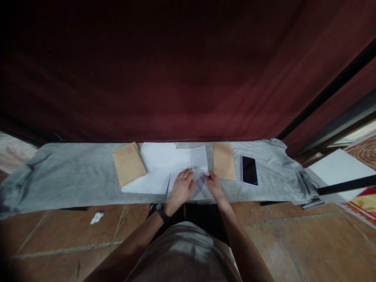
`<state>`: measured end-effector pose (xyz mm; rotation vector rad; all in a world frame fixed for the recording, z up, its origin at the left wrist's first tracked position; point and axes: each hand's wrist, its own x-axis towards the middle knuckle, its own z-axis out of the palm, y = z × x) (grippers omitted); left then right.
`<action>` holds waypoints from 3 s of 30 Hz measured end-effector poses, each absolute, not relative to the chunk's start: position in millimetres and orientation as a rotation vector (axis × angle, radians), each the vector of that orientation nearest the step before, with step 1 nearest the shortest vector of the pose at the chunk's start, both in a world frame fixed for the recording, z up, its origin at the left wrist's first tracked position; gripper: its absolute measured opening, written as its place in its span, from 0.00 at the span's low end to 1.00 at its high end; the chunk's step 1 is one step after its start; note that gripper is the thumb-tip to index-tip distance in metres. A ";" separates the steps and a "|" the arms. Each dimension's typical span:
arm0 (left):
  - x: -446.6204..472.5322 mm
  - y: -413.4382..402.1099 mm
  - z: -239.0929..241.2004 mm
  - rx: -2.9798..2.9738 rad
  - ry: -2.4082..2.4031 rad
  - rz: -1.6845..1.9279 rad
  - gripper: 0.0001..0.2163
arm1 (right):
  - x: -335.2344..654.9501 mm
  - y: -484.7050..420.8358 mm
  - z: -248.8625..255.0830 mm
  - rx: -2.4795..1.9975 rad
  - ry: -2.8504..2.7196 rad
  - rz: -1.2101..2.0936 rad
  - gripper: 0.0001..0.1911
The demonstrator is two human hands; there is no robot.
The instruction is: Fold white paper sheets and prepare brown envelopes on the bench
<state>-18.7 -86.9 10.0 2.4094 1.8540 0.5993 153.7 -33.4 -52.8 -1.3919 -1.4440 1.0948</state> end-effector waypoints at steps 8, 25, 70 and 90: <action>-107.1 -46.1 -14.9 2.429 2.055 0.283 0.22 | 181.9 -17.3 -53.4 -1.463 -1.394 0.941 0.17; -99.4 -59.4 -19.5 2.429 2.046 0.454 0.23 | 143.9 -31.8 -52.4 -1.660 -1.785 0.418 0.31; -76.4 -137.7 -33.8 2.570 1.786 0.209 0.32 | 158.7 -101.6 -62.7 -1.386 -2.407 -0.051 0.30; -88.5 -135.0 -4.4 2.576 1.599 -0.037 0.27 | 192.3 -100.4 -53.9 -1.039 -2.577 0.349 0.29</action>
